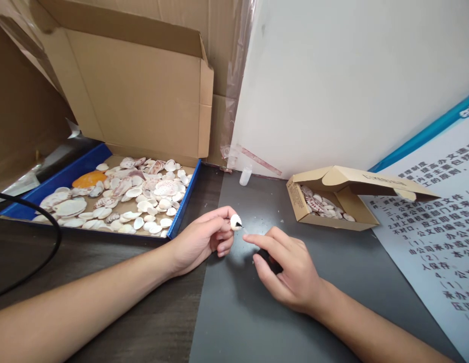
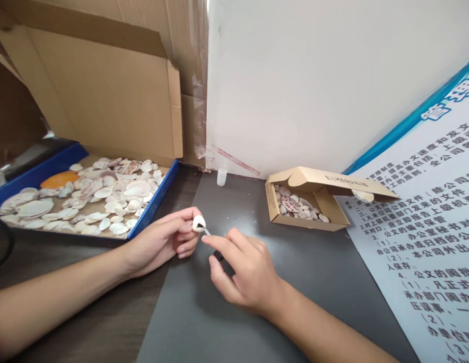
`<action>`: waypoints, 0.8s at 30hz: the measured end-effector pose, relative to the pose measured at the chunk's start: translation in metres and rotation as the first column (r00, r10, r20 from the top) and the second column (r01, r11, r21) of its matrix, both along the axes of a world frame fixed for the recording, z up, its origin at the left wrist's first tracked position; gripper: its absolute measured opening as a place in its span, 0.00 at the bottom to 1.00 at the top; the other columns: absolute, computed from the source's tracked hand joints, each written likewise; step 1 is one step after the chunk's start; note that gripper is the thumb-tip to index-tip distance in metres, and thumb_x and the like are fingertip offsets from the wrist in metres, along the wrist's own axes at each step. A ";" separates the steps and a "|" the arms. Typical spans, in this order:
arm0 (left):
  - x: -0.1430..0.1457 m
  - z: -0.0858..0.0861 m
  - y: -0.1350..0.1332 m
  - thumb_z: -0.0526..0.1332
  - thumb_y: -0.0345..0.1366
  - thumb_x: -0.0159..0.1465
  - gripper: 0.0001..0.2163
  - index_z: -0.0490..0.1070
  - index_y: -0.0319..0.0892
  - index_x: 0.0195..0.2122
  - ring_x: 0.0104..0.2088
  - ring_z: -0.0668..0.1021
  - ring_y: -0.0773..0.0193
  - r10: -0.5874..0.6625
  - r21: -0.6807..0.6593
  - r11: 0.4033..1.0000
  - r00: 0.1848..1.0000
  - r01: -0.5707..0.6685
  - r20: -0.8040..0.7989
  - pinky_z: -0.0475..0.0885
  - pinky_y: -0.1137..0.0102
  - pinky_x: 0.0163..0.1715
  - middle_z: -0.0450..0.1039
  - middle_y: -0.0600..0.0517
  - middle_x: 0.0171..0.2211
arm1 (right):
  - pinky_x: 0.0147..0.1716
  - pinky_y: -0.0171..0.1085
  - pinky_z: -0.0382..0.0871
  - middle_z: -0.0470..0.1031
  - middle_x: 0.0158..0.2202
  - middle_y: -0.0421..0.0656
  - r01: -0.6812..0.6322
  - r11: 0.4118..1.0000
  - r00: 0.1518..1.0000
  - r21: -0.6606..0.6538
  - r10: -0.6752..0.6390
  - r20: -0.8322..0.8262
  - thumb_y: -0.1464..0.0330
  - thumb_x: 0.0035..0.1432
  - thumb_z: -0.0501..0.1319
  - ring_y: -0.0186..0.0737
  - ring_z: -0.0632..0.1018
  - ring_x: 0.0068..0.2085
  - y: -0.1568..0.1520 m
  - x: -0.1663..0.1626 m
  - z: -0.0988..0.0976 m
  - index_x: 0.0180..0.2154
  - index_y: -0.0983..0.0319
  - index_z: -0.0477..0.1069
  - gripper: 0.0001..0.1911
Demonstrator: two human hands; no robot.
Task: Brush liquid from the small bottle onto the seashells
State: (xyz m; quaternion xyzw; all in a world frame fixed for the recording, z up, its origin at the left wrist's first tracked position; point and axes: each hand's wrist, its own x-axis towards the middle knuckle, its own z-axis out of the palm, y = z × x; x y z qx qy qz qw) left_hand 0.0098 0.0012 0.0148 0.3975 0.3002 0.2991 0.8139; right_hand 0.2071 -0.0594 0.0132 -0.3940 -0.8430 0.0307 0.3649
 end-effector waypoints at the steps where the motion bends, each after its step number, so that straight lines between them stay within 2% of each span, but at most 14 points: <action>1: 0.000 0.000 0.000 0.54 0.27 0.61 0.03 0.62 0.41 0.31 0.20 0.61 0.72 -0.002 0.003 1.000 1.000 0.002 0.001 0.58 0.76 0.21 0.52 0.59 0.21 | 0.23 0.33 0.63 0.65 0.27 0.38 0.017 1.000 1.000 -0.009 -0.017 -0.002 0.73 0.65 0.54 0.34 0.69 0.24 0.000 0.000 0.000 0.47 0.65 0.73 0.13; 6: 0.000 -0.001 0.000 0.54 0.26 0.60 0.04 0.62 0.41 0.30 0.20 0.60 0.72 0.001 0.001 1.000 1.000 -0.001 -0.005 0.57 0.76 0.21 0.52 0.60 0.21 | 0.24 0.34 0.63 0.67 0.27 0.39 -0.029 1.000 1.000 -0.008 0.029 -0.007 0.73 0.64 0.55 0.34 0.69 0.24 -0.002 0.000 -0.002 0.47 0.65 0.72 0.12; 21: 0.000 0.000 0.000 0.55 0.27 0.59 0.03 0.63 0.41 0.31 0.20 0.60 0.72 -0.003 0.012 1.000 1.000 0.003 -0.005 0.58 0.76 0.21 0.52 0.59 0.21 | 0.23 0.34 0.63 0.67 0.27 0.39 -0.049 0.998 0.999 -0.028 0.049 -0.021 0.73 0.63 0.55 0.34 0.68 0.24 -0.001 0.000 -0.002 0.46 0.64 0.71 0.12; 24: 0.001 -0.001 0.000 0.55 0.27 0.60 0.03 0.63 0.41 0.31 0.20 0.60 0.72 -0.003 0.009 1.000 1.000 0.003 -0.003 0.58 0.76 0.21 0.51 0.60 0.21 | 0.23 0.34 0.62 0.65 0.25 0.38 0.006 0.999 1.000 -0.046 -0.007 -0.008 0.73 0.63 0.55 0.34 0.68 0.23 -0.001 0.000 0.000 0.45 0.64 0.72 0.11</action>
